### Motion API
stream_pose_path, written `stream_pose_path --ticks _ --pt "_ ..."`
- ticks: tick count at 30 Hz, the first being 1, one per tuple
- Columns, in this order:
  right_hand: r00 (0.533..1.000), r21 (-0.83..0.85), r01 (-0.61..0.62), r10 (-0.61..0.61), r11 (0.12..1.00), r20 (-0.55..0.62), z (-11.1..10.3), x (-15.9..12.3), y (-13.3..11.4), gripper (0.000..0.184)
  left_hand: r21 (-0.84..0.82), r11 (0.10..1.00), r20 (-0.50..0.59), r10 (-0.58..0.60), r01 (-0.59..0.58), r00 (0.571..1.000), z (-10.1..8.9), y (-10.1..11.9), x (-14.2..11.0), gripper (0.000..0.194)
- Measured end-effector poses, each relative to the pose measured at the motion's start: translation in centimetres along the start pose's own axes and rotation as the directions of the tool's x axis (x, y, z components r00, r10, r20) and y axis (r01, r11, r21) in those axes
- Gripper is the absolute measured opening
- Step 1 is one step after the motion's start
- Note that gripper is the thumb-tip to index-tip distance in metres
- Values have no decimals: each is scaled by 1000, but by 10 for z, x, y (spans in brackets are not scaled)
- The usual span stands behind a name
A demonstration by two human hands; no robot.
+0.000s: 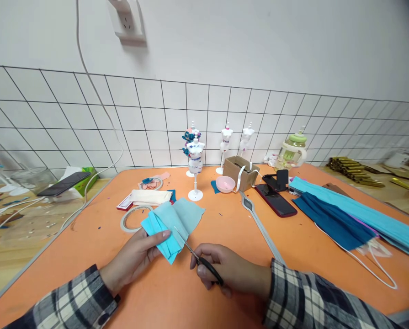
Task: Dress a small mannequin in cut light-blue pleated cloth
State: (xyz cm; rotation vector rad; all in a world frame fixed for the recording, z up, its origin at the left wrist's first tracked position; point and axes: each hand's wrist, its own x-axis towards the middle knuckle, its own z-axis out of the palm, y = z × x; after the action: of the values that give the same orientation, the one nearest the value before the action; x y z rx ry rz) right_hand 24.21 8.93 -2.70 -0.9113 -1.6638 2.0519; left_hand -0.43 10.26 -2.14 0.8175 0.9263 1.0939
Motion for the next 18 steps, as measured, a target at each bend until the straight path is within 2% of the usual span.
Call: stream_pose_path --ticks 5,10,15,18 --pt "999 21 -4 5 1000 -35 0 1 -1 27 -27 1000 -29 -6 5 1000 -1 1 -1 44" --pt "999 55 -21 23 998 -38 -1 4 1 29 -44 999 3 16 -16 1000 -1 1 0 38" --pt "998 52 -15 18 999 -56 -3 6 9 28 -58 998 -10 17 -17 1000 -1 0 1 51" --pt "998 55 -4 7 998 -57 -3 6 12 28 -62 998 5 20 -20 1000 -2 -1 1 52"
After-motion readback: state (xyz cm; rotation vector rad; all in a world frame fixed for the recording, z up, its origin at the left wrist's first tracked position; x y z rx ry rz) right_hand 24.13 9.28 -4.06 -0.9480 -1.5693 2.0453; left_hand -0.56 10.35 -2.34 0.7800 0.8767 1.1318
